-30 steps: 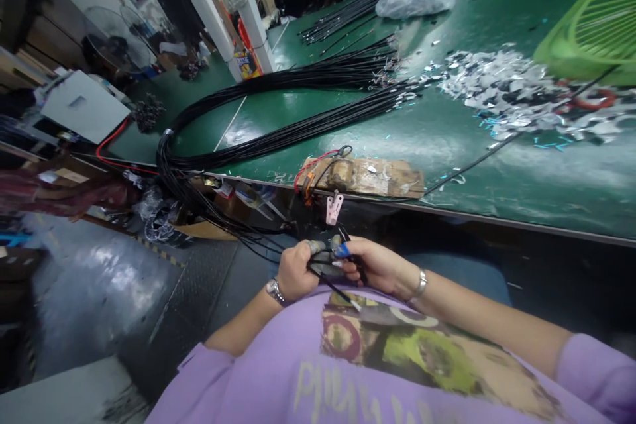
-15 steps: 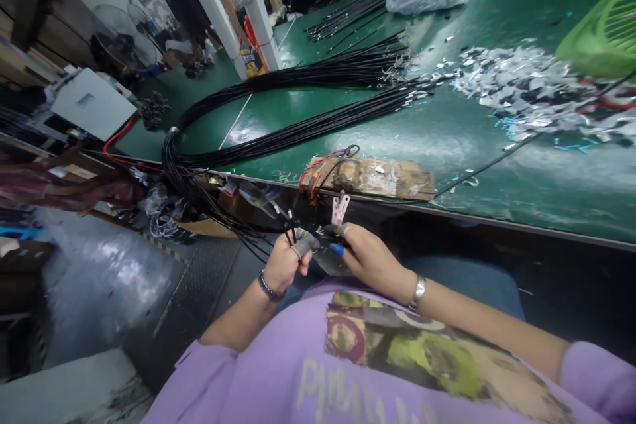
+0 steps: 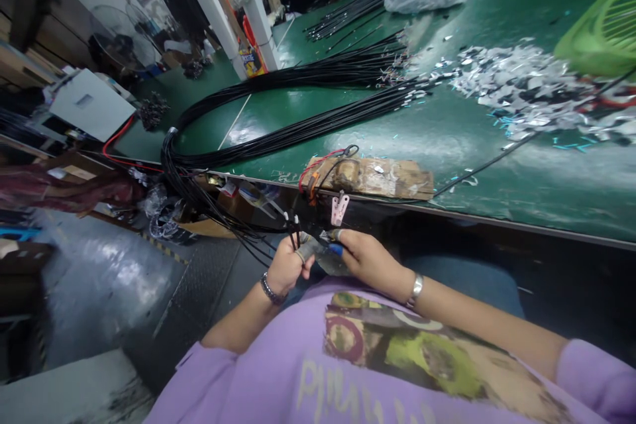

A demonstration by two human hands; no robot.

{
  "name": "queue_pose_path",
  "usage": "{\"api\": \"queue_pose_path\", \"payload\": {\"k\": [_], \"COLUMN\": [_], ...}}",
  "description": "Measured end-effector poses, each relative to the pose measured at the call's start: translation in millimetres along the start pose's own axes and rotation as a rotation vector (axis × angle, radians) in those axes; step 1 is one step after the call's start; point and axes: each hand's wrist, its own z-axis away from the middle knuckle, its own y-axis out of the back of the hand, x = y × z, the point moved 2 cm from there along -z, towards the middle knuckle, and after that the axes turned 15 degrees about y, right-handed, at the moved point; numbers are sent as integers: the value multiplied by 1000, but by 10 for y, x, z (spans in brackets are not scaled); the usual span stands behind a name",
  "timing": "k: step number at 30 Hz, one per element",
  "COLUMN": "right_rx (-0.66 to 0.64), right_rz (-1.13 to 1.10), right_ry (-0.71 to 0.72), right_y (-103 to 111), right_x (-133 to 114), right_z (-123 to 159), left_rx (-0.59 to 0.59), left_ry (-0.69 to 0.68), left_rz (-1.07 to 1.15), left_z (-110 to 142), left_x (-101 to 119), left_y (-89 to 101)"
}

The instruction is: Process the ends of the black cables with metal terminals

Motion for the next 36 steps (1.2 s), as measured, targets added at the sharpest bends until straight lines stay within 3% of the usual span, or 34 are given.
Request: {"api": "queue_pose_path", "payload": {"k": [6,14,17,20,23,25,29,33,36], "right_rx": [19,252,244,238,124,46,84,226,278], "right_rz": [-261,-855,-1013,-1180,-1349,-1369,-1208,-1025,-896], "right_ry": [-132,-472,-588,-621,-646,-675,-718,-705,-602], "right_y": [-49,-72,-91,-114,-140,-139,-58,98,218], "right_x": [69,28,-20,-32,-25,-6,67,94,50], "right_z": [62,19,22,54,91,108,121,158,203], "left_rx": [7,8,-47,-184,-327,-343,-229,-61,66], "left_ry": [6,10,37,102,161,137,-92,-502,-820], "left_rz": [-2,-23,-56,-119,-210,-254,-276,-413,-607], "left_z": [-2,16,1,-49,-113,-145,-137,-37,50], "left_x": [-29,-36,-39,-48,-53,-37,47,126,144], "left_y": [19,-10,3,39,66,68,40,28,13]}}
